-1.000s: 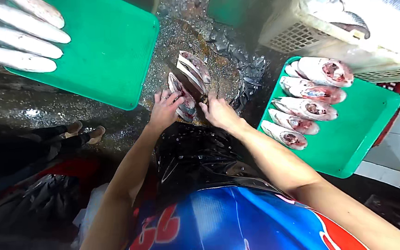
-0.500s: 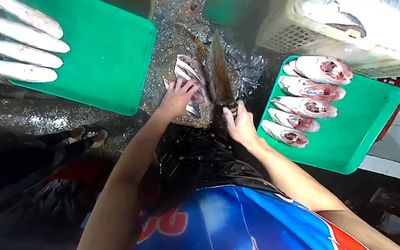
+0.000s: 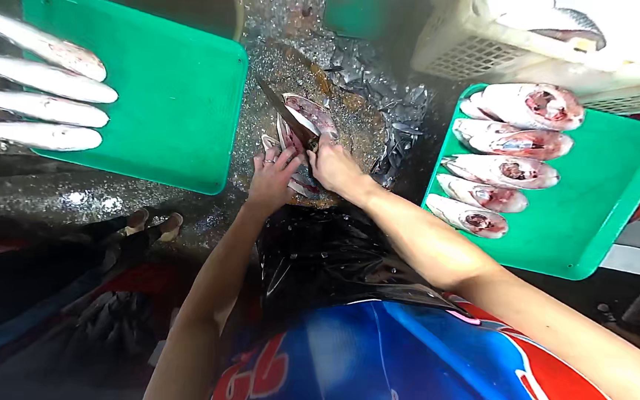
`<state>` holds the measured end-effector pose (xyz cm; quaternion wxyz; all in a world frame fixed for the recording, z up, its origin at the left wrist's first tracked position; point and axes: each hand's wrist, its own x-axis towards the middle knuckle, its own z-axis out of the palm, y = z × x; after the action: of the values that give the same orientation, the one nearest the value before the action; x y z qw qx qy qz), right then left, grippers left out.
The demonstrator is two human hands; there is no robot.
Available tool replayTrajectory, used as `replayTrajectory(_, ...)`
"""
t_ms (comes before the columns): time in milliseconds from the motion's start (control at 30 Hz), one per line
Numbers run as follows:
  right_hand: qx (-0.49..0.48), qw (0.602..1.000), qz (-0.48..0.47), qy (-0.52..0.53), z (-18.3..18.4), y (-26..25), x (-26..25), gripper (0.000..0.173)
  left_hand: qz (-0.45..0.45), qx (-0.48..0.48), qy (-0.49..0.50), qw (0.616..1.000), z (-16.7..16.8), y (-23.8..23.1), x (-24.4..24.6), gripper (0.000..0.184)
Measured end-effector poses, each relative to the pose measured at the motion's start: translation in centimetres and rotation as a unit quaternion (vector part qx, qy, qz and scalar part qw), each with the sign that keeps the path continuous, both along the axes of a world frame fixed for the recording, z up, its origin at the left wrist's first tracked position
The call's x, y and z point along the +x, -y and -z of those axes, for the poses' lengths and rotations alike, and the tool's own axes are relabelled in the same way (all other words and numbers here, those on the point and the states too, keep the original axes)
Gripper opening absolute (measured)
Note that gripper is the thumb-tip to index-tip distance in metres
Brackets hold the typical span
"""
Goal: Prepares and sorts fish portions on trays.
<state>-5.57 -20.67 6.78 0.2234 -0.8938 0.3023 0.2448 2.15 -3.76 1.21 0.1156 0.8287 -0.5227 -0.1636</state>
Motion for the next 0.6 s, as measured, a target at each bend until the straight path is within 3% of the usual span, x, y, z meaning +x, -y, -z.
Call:
replayTrajectory(100,0.0,1.0,0.0,0.007,-0.3,-0.2,0.8,0.049,-0.005,-0.017,0.02,1.0,0.5,-0.5,-0.2,0.074)
replayTrajectory(333,0.018,1.0,0.011,-0.016,-4.9,0.3,-4.8,0.044,-0.019,-0.033,0.008,0.999,1.0,-0.9,-0.8,0.075)
replayTrajectory(500,-0.007,0.997,0.018,-0.077,-4.8,-0.6,-3.9,0.045,-0.017,-0.024,0.004,1.0,1.4,-0.8,-0.8,0.074)
replayTrajectory(600,0.004,0.996,0.034,-0.08,-1.7,-1.6,-3.6,0.054,-0.016,-0.027,0.009,0.999,1.5,-0.9,-0.8,0.074)
